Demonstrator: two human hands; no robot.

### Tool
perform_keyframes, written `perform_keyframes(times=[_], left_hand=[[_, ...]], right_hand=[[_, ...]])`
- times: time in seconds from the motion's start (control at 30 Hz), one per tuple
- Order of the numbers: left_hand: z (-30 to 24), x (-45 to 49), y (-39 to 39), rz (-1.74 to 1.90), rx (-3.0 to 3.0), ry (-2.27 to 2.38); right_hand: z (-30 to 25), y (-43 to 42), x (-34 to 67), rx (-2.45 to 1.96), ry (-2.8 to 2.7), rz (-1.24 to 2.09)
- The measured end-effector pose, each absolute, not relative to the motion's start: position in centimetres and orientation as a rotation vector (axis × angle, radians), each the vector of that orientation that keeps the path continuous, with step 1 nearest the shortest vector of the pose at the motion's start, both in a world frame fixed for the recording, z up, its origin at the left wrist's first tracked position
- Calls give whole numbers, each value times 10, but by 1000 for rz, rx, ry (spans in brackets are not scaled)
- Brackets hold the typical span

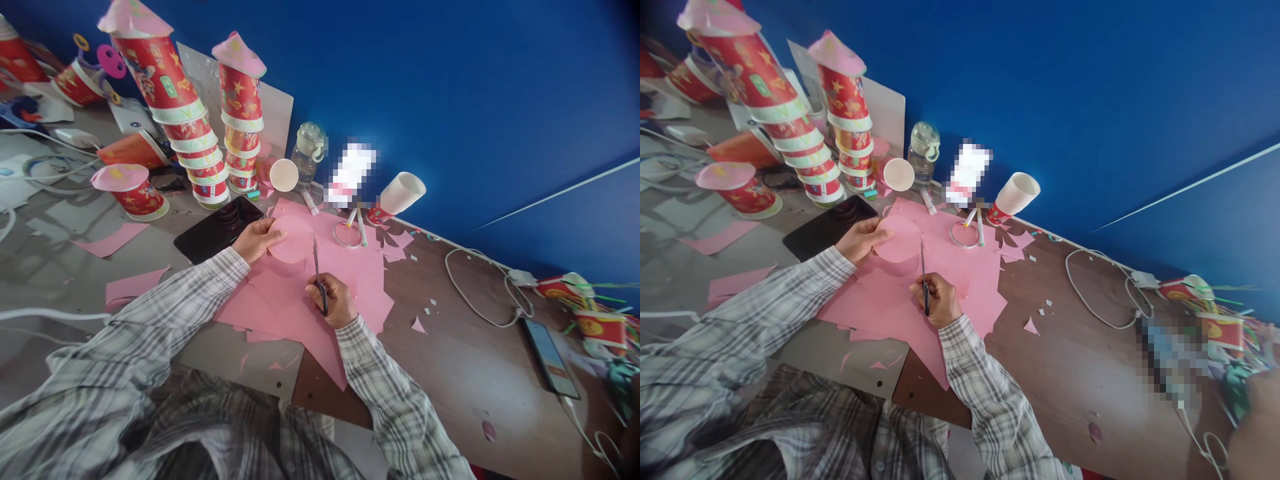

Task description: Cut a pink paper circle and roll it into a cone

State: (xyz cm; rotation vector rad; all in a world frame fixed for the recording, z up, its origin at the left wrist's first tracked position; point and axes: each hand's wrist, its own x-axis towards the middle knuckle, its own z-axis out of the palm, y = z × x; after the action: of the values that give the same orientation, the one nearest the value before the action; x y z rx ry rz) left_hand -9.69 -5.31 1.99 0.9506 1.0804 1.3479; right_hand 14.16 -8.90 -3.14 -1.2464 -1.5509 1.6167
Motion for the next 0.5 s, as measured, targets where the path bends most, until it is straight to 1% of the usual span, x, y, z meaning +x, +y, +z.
perform_keyframes(times=[0.5], left_hand=[[16, -105, -50, 1304, 1012, 1124]], right_hand=[[-29, -89, 141, -1264, -1582, 1609]])
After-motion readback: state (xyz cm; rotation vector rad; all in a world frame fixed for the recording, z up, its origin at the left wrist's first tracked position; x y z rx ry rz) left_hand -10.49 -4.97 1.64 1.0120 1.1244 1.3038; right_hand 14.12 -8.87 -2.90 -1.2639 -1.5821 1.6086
